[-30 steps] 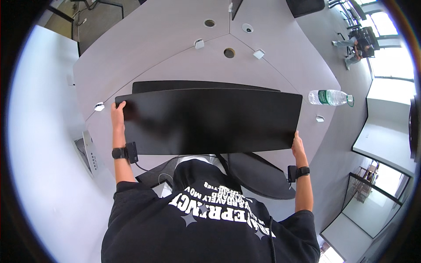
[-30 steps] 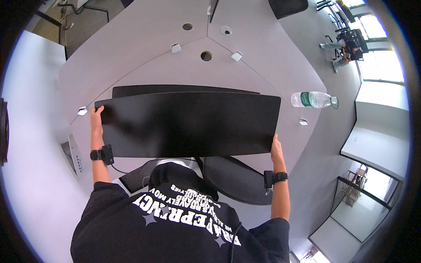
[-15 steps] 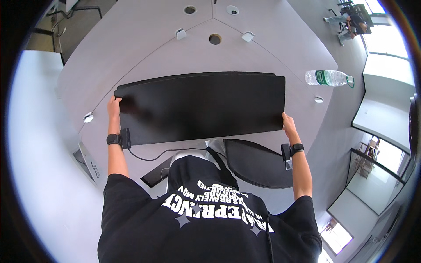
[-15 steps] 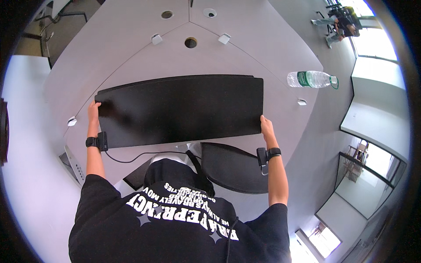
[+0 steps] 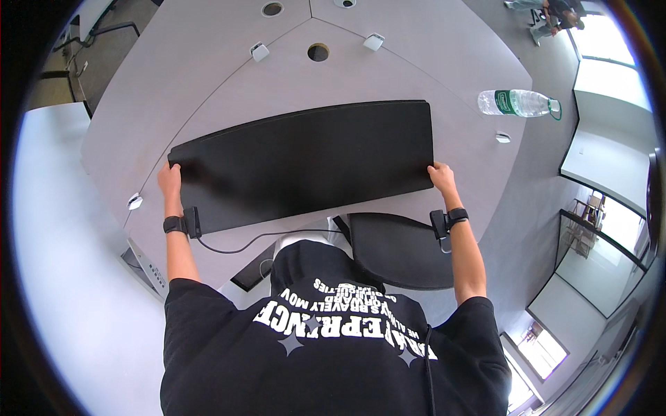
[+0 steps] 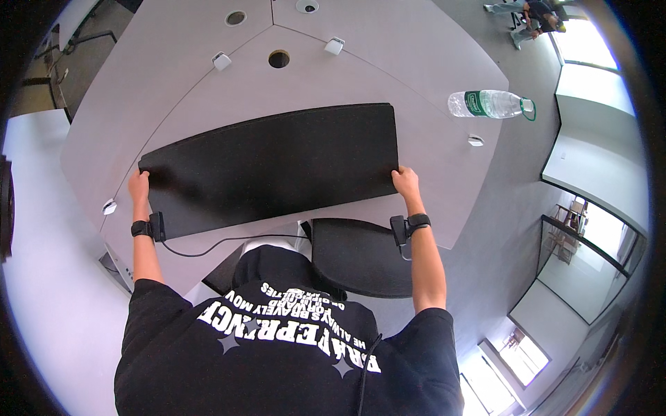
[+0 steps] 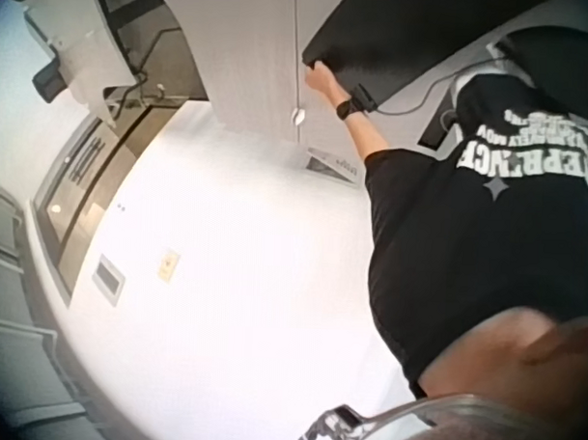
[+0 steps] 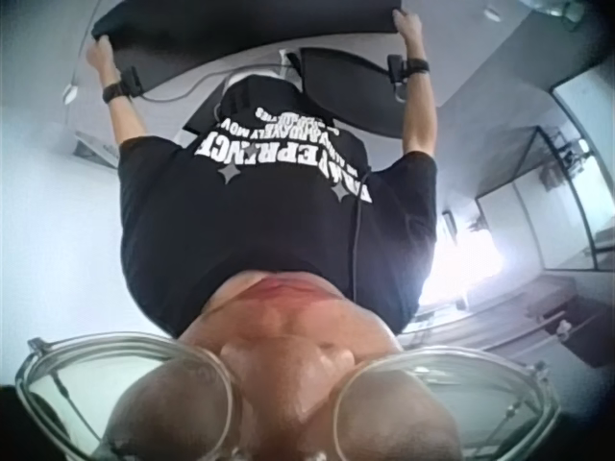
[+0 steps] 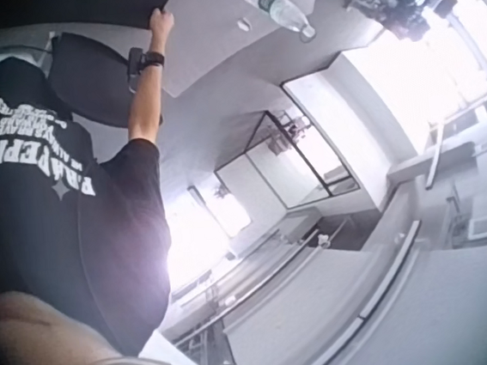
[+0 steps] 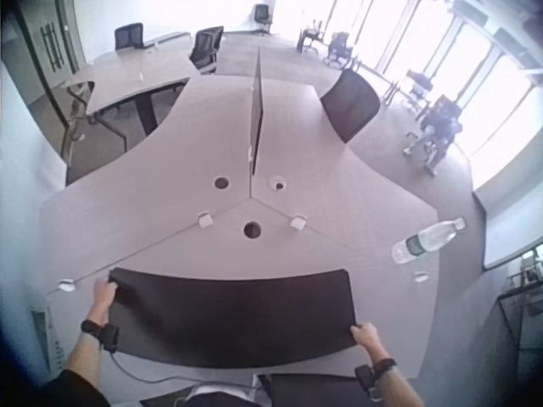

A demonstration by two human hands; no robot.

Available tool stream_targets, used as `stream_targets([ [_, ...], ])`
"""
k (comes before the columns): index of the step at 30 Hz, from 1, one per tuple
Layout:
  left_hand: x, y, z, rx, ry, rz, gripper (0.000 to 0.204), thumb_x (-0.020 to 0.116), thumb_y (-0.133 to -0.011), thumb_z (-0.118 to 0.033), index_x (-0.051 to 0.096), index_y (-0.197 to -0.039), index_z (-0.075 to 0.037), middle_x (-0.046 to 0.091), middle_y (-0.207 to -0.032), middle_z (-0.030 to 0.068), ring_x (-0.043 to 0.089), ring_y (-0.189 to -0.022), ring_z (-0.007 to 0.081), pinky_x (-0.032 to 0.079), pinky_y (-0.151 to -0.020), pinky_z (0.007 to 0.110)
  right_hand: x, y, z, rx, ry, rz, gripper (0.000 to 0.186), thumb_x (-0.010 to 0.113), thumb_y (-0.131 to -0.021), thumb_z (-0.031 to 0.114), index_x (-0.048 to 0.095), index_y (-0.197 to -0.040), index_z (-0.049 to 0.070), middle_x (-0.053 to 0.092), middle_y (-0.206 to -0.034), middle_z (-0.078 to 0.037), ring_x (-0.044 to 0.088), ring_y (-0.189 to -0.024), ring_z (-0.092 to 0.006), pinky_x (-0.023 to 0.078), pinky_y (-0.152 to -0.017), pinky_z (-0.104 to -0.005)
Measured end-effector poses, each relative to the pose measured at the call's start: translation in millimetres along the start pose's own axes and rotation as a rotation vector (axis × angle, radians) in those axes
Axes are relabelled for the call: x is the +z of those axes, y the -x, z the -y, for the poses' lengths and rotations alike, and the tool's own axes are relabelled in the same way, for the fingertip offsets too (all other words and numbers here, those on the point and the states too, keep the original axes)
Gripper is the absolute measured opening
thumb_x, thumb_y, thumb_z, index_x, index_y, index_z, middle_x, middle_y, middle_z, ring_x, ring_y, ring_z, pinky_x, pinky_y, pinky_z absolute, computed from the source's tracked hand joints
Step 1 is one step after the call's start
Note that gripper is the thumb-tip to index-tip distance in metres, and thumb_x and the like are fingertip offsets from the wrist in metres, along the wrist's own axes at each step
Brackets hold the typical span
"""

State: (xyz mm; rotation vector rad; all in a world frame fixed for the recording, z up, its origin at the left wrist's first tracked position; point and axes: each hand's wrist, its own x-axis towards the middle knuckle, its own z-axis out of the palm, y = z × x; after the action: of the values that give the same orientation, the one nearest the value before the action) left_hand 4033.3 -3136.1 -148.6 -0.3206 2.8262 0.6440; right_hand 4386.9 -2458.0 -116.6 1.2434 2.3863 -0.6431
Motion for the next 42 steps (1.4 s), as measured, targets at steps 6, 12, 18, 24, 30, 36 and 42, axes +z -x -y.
stream_targets([
  [6, -1.9, -2.3, 1.8, 0.065, -0.067, -0.035, 0.031, 0.054, -0.072, -0.02, 0.063, -0.094, 0.001, 0.064, -0.082, 0.0226, 0.06, -0.08, 0.0369, 0.045, -0.073, 0.041, 4.1, -1.1, 12.1, -0.061, 0.055, -0.036, 0.035, 0.058, -0.075, 0.027, 0.065, -0.096, 0.0, 0.065, -0.079, -0.022, 0.064, -0.08, -0.0354, 0.049, -0.075, -0.0409],
  [12, -0.6, 6.2, -2.3, 0.111, 0.077, -0.022, 0.032, 0.061, -0.07, -0.015, 0.063, -0.098, 0.002, 0.065, -0.083, 0.0219, 0.061, -0.075, 0.0347, 0.045, -0.068, 0.04, 5.2, 7.3, 26.4, -0.06, 0.091, -0.108, 0.038, 0.066, -0.074, 0.029, 0.064, -0.097, -0.002, 0.06, -0.102, -0.023, 0.056, -0.1, -0.0383, 0.045, -0.087, -0.0438],
  [18, 6.1, 19.7, 49.0, 0.112, 0.082, -0.065, 0.035, 0.067, -0.076, -0.028, 0.057, -0.086, 0.003, 0.061, -0.074, 0.0186, 0.056, -0.067, 0.0317, 0.043, -0.064, 0.041, 28.7, 1.4, -1.5, -0.097, 0.149, -0.117, 0.066, 0.07, -0.076, 0.034, 0.047, -0.128, 0.002, 0.052, -0.116, -0.027, 0.051, -0.108, -0.0423, 0.044, -0.091, -0.0442],
  [24, 16.9, 107.1, 81.8, -0.128, 0.027, -0.012, 0.041, 0.066, -0.079, -0.039, 0.06, -0.083, 0.002, 0.064, -0.081, 0.0179, 0.061, -0.078, 0.0339, 0.045, -0.072, 0.042, 33.8, 7.8, 2.1, 0.03, 0.022, -0.092, 0.075, 0.069, -0.078, 0.04, 0.036, -0.138, 0.008, 0.05, -0.118, -0.029, 0.049, -0.111, -0.0426, 0.042, -0.095, -0.0447],
  [30, 18.7, 128.8, 72.6, -0.179, -0.017, -0.103, 0.041, 0.068, -0.078, -0.036, 0.063, -0.098, 0.0, 0.064, -0.094, 0.0191, 0.06, -0.092, 0.0349, 0.046, -0.081, 0.042, 35.3, 5.4, -5.3, -0.026, 0.0, -0.146, 0.073, 0.071, -0.076, 0.042, 0.043, -0.135, 0.01, 0.054, -0.114, -0.027, 0.052, -0.105, -0.042, 0.043, -0.091, -0.0444],
  [36, 13.3, 127.4, 41.4, -0.169, -0.059, -0.197, 0.049, 0.067, -0.079, -0.038, 0.062, -0.112, -0.001, 0.06, -0.102, 0.018, 0.057, -0.098, 0.0352, 0.046, -0.084, 0.042, 37.7, 8.3, -16.8, -0.002, -0.017, -0.138, 0.073, 0.072, -0.075, 0.041, 0.045, -0.134, 0.008, 0.055, -0.112, -0.026, 0.052, -0.107, -0.0404, 0.042, -0.093, -0.0436],
  [42, 15.0, 129.8, 55.5, -0.11, -0.061, -0.192, 0.049, 0.067, -0.079, -0.039, 0.062, -0.113, -0.003, 0.06, -0.1, 0.018, 0.058, -0.096, 0.0343, 0.047, -0.082, 0.041, 40.7, 7.0, -9.9, 0.009, -0.082, -0.185, 0.068, 0.074, -0.073, 0.039, 0.051, -0.129, 0.007, 0.06, -0.11, -0.026, 0.057, -0.106, -0.0377, 0.044, -0.091, -0.0425],
])
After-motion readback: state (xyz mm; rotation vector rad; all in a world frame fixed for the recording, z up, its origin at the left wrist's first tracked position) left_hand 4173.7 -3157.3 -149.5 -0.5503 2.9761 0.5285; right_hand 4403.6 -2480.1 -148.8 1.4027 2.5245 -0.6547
